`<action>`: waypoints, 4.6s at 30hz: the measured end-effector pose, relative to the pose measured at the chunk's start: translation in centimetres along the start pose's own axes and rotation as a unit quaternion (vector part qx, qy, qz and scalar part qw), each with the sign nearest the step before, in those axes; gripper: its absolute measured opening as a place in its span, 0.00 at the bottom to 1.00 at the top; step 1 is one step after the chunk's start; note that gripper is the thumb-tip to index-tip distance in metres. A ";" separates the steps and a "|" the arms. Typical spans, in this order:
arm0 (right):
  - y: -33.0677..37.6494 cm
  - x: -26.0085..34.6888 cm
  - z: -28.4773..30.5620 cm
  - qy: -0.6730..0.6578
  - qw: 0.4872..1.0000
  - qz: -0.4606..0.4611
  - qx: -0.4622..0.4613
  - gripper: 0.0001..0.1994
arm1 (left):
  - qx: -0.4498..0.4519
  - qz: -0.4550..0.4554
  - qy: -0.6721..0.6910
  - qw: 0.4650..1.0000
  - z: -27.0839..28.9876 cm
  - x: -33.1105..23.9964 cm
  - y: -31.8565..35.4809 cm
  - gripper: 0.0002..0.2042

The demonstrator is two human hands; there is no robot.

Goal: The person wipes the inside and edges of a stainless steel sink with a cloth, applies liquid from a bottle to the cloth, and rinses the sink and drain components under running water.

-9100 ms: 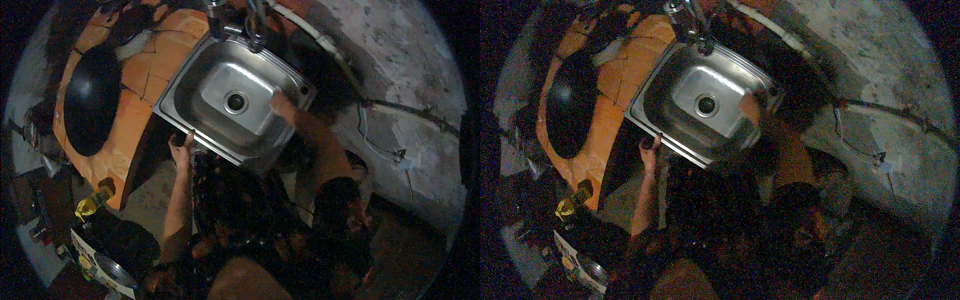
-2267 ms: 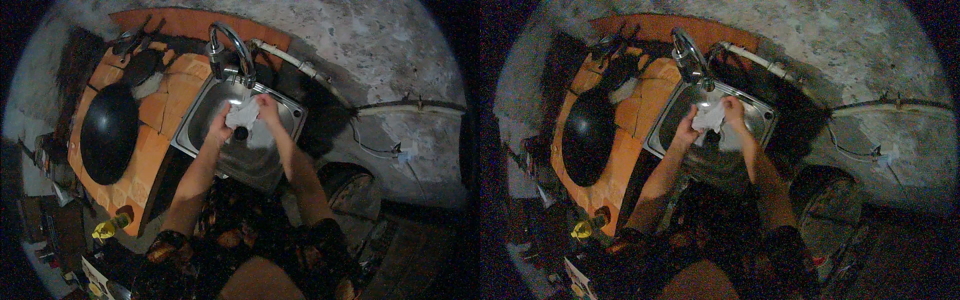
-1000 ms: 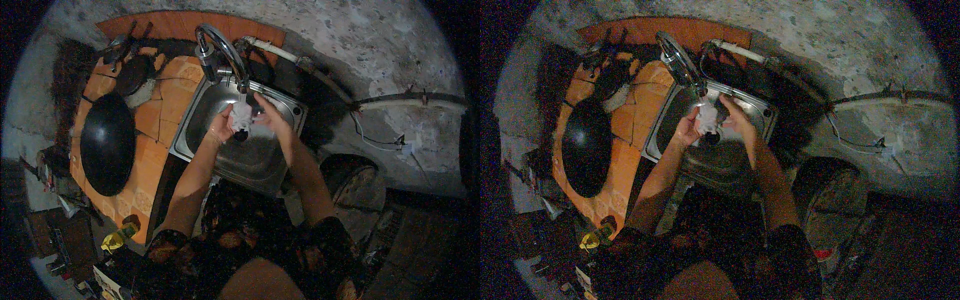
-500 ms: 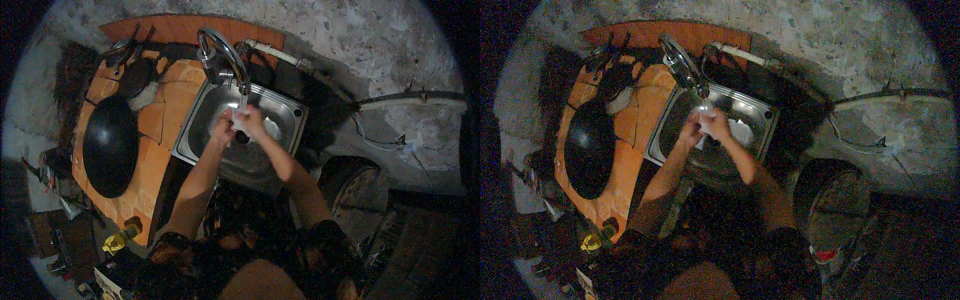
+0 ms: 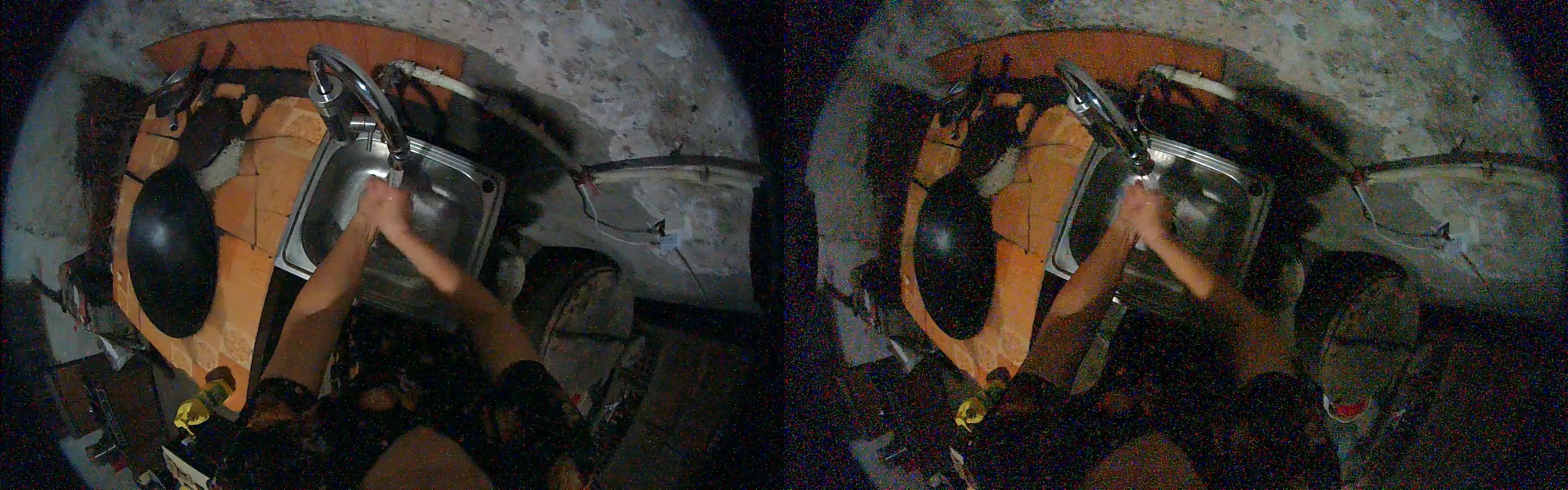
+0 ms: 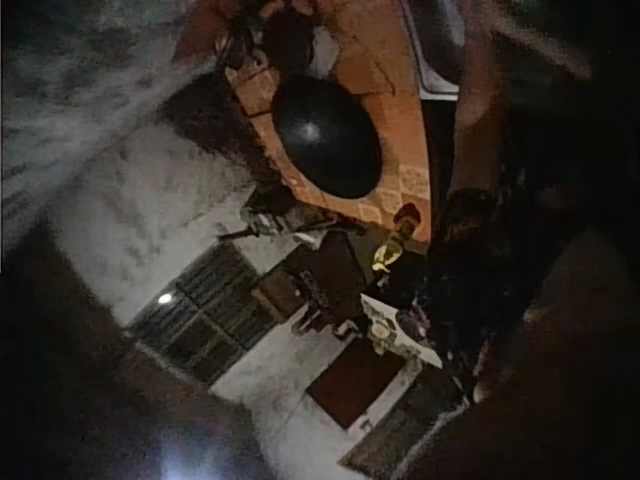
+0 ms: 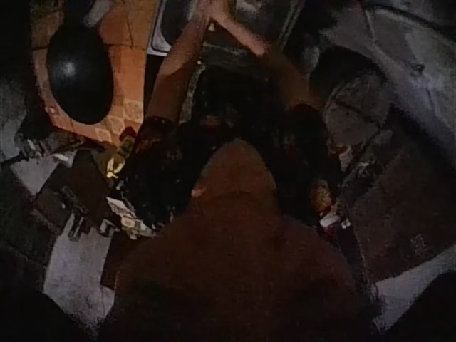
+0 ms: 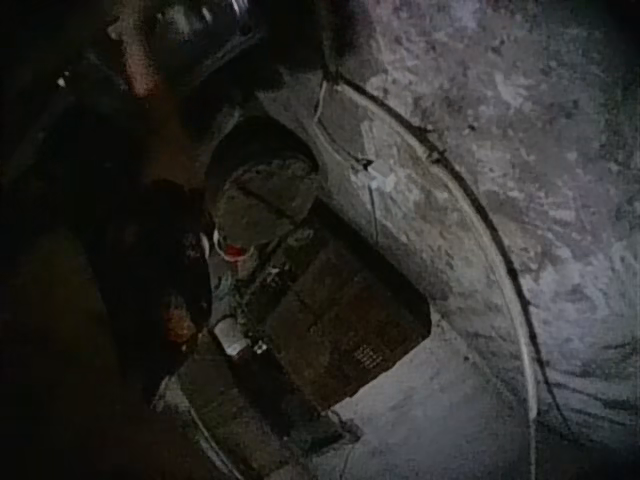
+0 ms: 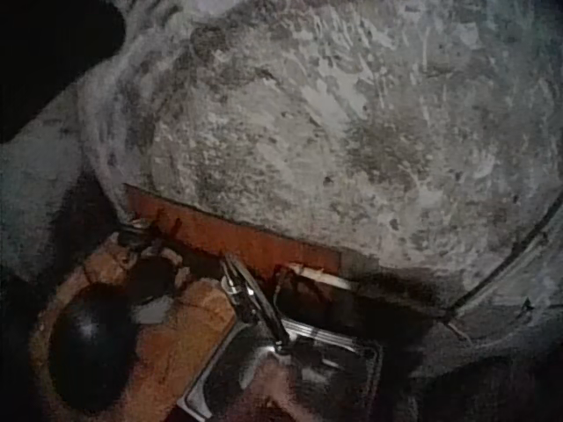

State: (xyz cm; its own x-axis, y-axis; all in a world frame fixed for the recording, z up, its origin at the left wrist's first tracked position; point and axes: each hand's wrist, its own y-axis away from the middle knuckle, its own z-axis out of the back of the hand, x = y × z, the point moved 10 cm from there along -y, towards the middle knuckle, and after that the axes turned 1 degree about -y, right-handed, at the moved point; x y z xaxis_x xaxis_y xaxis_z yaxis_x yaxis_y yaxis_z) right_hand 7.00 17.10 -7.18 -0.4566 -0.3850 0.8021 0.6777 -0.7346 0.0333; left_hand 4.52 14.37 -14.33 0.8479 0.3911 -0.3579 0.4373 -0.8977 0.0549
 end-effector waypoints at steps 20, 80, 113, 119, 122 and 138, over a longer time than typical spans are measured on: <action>1.3 -8.2 -2.5 -0.642 0.664 -0.355 0.145 0.24 | -0.213 0.005 -0.489 0.846 -7.3 -6.7 3.3 0.10; -2.2 -6.2 2.0 -0.359 0.931 -0.054 -0.033 0.13 | -0.342 -0.112 -0.390 0.848 -5.7 -1.1 2.7 0.22; -8.5 -24.0 14.5 -0.764 0.644 0.024 -0.034 0.08 | -0.246 0.045 -0.243 0.937 -5.3 4.1 0.8 0.07; -3.8 -18.1 12.5 -0.614 0.728 -0.232 -0.199 0.14 | -0.295 0.019 -0.164 0.941 -5.9 1.7 -2.2 0.07; -5.7 -14.8 10.2 -0.534 0.781 -0.254 -0.202 0.14 | -0.359 0.040 -0.272 0.892 -5.4 -0.2 -0.9 0.10; -6.5 -1.4 -10.5 -0.493 0.859 -0.096 -0.102 0.10 | -0.399 0.064 -0.614 0.678 1.5 -9.2 16.8 0.14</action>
State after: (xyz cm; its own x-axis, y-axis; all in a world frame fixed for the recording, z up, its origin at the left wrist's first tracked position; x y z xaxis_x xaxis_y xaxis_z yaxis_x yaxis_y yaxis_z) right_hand -2.83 16.57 -14.75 0.2294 0.3414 0.9115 0.4837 -0.8527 0.1976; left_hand 3.67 -4.62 -11.48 0.2191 -0.5839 -0.7817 0.8223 -0.3207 0.4700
